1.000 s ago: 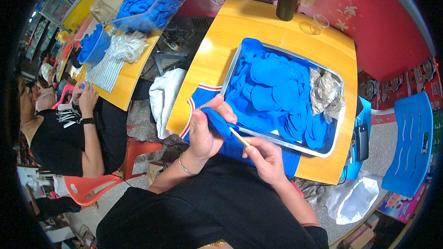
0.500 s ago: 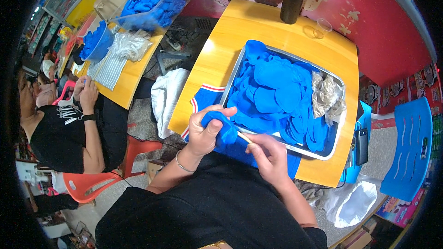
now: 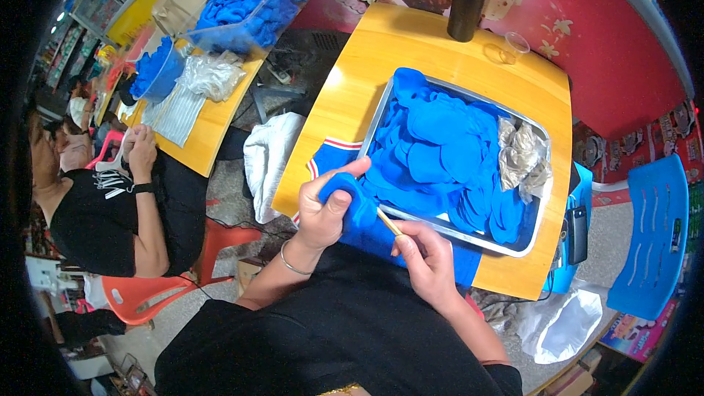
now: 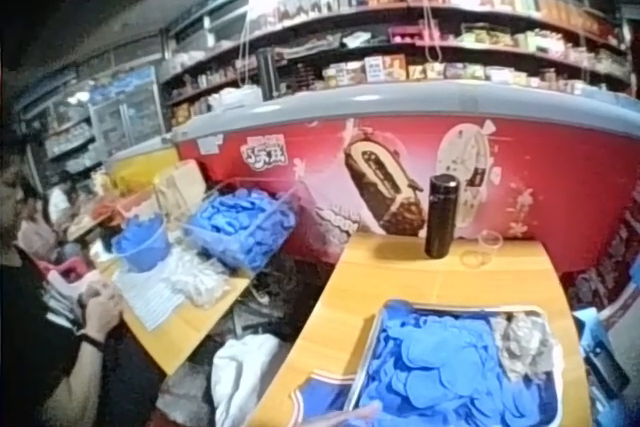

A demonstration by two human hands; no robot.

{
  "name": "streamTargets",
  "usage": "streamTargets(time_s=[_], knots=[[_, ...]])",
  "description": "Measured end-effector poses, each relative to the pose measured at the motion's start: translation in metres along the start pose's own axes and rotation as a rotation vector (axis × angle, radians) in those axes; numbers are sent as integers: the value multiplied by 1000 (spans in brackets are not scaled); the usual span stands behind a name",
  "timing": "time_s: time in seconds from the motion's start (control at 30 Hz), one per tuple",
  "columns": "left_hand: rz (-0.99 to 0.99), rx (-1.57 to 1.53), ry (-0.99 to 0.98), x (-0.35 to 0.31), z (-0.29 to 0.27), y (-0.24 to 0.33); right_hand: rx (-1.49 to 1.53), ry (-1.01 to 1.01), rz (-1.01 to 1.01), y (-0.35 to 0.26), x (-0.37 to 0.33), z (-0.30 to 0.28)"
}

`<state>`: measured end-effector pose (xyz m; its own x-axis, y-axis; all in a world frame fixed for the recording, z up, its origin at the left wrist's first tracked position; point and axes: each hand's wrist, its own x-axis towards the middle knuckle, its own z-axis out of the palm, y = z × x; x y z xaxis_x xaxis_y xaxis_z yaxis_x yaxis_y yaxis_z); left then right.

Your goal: Assembling and organizing blue fabric pieces for small jerseys at a workshop table.

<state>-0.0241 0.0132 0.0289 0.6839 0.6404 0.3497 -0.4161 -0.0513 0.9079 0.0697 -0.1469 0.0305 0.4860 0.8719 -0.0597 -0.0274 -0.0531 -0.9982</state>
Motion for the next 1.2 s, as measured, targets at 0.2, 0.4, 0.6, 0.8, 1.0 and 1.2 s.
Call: streamTargets(time_s=[0.2, 0.4, 0.6, 0.8, 1.0, 1.2], knots=[[-162, -142, -25, -6, -2, 2, 208, -91, 73, 3, 3, 2], [-184, -78, -219, -2, -2, 6, 372, -162, 190, 15, 0, -6], [-193, -216, 69, -8, -14, -10, -145, -38, -30, 17, 3, -10], [-213, -117, 122, -15, -34, -4, -234, 297, 21, 7, -13, -48], [-165, 17, 42, -18, -40, -11, -719, 777, -319, -20, -57, -156], [-200, -34, 66, -19, -42, -9, -1042, 1217, -331, 15, -142, -231]])
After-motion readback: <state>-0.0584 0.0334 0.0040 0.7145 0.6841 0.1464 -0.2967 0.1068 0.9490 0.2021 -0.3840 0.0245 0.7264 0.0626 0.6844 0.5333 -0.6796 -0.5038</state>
